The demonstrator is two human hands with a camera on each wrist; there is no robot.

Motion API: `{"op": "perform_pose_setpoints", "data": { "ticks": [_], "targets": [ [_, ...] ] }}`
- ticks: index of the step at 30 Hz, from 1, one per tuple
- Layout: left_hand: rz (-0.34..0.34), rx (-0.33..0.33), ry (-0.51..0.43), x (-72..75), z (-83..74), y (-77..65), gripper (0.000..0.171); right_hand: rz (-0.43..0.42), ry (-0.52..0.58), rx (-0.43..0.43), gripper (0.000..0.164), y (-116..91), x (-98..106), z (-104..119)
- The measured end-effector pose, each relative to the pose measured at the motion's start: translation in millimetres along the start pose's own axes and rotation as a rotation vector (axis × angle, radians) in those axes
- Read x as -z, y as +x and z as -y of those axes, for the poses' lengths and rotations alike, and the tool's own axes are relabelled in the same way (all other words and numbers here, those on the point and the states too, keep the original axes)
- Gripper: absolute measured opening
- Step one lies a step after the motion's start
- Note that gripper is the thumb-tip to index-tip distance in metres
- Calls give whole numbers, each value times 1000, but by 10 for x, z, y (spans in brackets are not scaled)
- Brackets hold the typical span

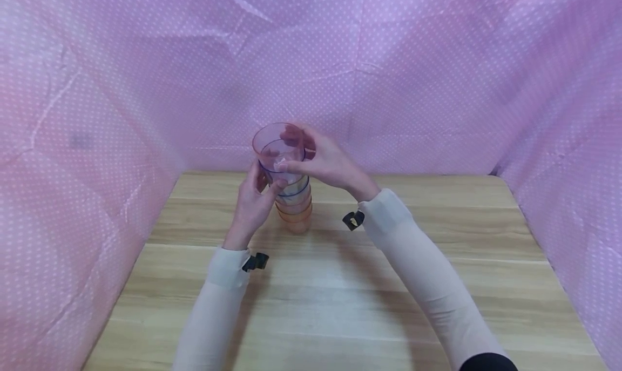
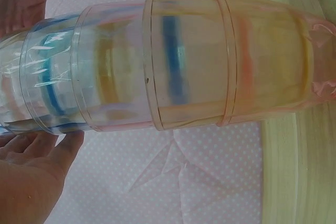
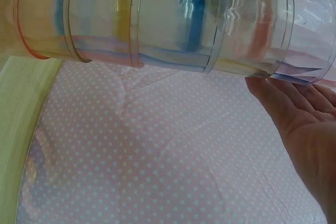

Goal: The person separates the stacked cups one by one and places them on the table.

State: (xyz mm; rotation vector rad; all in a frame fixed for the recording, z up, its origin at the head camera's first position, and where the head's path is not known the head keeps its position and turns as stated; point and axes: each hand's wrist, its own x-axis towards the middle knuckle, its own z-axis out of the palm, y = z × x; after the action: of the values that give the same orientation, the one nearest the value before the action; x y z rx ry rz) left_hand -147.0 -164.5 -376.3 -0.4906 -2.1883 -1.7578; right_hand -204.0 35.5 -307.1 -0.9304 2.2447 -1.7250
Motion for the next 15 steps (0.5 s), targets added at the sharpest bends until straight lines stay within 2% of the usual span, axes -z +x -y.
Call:
{"op": "perform_pose_setpoints", "data": {
  "ticks": [8,15],
  "targets": [
    [-11,6,35,-14,9,-16,90,-27,-33,36,85,-24,-28,9],
    [-20,6,35,-24,8,-11,87,-73,-3,51,83,-8,-45,4]
  ]
}}
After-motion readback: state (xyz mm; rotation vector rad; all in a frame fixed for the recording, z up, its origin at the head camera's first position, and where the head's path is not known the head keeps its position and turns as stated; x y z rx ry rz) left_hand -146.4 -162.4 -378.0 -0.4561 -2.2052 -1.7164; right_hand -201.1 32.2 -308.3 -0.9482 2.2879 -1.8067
